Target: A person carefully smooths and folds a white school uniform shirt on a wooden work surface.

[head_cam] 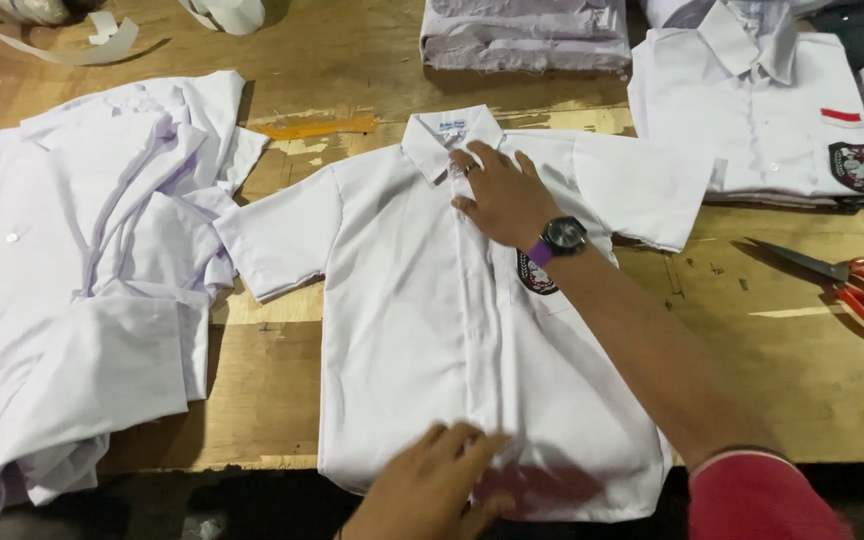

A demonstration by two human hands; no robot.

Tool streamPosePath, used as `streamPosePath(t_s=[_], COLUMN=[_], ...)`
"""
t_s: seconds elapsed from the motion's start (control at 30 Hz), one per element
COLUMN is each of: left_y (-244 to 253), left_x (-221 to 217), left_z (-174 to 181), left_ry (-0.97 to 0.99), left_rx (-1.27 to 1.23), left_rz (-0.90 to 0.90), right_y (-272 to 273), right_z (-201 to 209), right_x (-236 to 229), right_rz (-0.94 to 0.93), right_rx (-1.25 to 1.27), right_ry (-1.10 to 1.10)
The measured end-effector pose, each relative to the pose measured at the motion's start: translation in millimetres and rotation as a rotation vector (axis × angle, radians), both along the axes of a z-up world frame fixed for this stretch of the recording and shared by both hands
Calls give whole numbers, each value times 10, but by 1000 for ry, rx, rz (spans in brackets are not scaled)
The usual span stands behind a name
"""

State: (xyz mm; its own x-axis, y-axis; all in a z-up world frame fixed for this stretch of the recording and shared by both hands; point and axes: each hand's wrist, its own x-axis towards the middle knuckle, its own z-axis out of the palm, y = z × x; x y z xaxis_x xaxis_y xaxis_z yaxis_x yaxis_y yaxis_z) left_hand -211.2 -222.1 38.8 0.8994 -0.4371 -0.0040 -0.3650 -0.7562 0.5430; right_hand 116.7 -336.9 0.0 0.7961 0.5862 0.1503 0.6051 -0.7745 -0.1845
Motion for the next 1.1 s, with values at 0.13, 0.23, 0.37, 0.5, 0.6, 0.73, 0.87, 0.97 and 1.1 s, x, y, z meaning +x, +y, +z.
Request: streamPosePath(t_s=[0.13,0.23,0.37,0.5,0.6,0.73,0.87,0.97,1.1], left_y=[-64,-306,-545,-734,-775,-823,-851,-859,-882], left_x=[-713,-868,-995,-950,-1022,-1153,-1163,-1131,-1051], left_z=[-844,-1251,-1715,-1641,-1470,-1657,-1541,-1494,-1489], left_ry=[748,799,565,542,578,507,566,576,591], left_rx=[-510,-442,-963,-1596,-1696,-1849,-1865,-2004,-1974], left_rz=[194,580,780,956,982,993,1106,958,992], right_y=[-322,-371,-373,-485,-639,-779,-796,-840,-897], right_z=[28,-79,13,74,138,158,98,28,83], right_x=[-585,-858,-1156,-1237,-1442,-1677,-1722,-1850,-2501], right_rz=[211,240,244,229,222,216,215,202,214], right_rx=[24,-47,-68,-44,-31,-85,-45,-28,-18], right_ry=[-4,-29,162,292,262,292,280,197,59])
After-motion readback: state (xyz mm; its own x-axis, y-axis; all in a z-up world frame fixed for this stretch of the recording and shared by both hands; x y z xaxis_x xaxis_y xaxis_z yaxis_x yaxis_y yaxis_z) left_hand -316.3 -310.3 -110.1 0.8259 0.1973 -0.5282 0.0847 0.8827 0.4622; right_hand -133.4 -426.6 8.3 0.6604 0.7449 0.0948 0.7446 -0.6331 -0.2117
